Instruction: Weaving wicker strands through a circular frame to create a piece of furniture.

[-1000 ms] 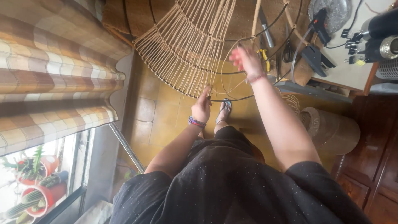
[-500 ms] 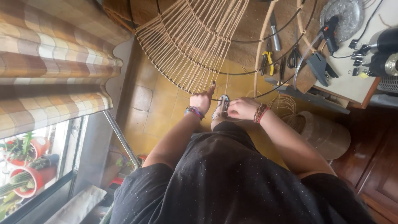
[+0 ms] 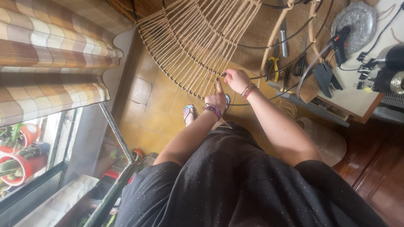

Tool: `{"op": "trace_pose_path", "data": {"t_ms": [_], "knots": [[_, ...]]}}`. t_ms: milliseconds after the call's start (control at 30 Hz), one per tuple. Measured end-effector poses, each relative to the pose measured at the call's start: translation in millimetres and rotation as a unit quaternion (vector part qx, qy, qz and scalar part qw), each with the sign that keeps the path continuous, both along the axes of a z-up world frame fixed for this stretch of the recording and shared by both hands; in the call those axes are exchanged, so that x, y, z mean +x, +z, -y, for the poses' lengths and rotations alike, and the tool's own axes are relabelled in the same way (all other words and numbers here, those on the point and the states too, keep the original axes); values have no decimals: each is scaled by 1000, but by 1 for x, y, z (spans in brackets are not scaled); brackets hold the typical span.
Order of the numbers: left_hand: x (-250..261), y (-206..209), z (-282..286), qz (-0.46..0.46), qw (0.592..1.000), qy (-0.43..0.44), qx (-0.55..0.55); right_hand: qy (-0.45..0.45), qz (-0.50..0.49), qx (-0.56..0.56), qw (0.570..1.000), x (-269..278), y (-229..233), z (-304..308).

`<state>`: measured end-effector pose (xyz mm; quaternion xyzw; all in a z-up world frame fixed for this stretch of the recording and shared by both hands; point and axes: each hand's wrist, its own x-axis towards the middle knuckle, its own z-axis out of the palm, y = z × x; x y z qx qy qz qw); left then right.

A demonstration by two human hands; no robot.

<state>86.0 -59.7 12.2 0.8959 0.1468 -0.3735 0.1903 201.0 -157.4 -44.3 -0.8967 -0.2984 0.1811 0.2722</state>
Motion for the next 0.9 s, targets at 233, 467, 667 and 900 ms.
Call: {"op": "trace_pose_path", "data": {"t_ms": [233,467,667,900], "knots": [[-6,-137,33,244,963,64,98,-54,-228,-98,967,22,-22,-16],[22,-195,64,305,934,182,36,-180,-222,-211,935,24,-4,-48],[5,-130,22,354,853,154,-351,-484,-315,437,690,2,16,-26],[9,-26,-31,84,559,520,-640,-264,-289,275,878,-133,214,21]]}}
